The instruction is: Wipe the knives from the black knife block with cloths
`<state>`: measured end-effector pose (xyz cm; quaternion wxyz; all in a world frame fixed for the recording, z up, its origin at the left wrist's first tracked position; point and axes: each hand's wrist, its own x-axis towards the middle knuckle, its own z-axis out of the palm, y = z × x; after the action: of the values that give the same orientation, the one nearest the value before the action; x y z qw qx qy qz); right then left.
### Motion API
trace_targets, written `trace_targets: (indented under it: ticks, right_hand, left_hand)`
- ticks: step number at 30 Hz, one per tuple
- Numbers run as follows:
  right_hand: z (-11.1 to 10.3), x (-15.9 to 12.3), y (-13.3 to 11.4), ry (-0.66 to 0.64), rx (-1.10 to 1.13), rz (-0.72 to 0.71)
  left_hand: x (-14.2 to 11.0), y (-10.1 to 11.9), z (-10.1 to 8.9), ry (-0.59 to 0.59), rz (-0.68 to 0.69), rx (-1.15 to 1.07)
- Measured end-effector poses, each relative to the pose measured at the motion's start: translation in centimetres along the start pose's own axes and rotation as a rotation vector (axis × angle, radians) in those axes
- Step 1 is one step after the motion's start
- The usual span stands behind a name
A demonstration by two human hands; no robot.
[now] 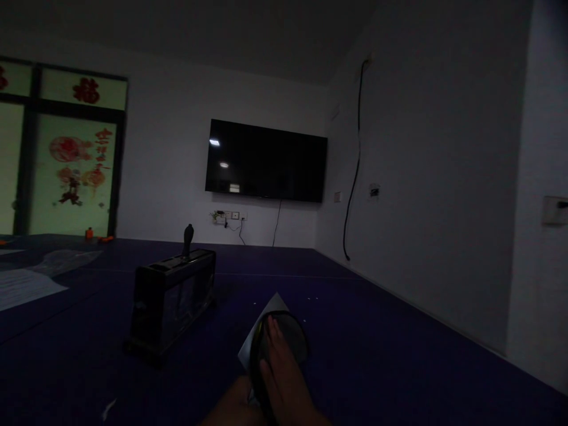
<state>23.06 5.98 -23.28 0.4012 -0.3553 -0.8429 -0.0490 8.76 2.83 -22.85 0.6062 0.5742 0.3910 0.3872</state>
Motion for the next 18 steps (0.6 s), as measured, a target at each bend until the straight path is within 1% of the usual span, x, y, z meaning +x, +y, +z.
trace_targets:
  ticks: [4,5,7,9,11,13,15,18]
  right_hand:
    - [-0.9,0.4,-0.7,-0.069,0.009,-0.101]
    - [-0.9,0.4,-0.8,-0.077,0.011,-0.114]
    - [-0.9,0.5,-0.8,-0.078,0.013,-0.116]
    - [-0.7,0.4,-0.8,-0.064,0.022,-0.101]
    - [-0.5,0.3,-0.6,-0.039,0.045,-0.064]
    - [-0.3,0.2,-0.5,-0.010,0.080,-0.007]
    - [0.0,0.1,-0.3,0.020,0.119,0.051]
    - [0.4,0.0,0.1,0.058,0.183,0.128]
  left_hand:
    - [-0.8,1.7,0.7,-0.119,0.048,-0.020]
    - [-0.9,1.8,0.7,-0.137,0.062,-0.026]
    - [-0.9,1.8,0.6,-0.131,0.067,-0.040]
    - [-0.8,1.3,0.3,-0.085,0.022,-0.055]
    - [-0.5,0.7,0.2,-0.008,-0.038,-0.040]
    - [-0.3,0.2,0.2,0.106,-0.106,-0.001]
    - [-0.1,-0.1,0.3,0.217,-0.142,0.060]
    - [0.1,-0.2,0.4,0.266,-0.208,0.127]
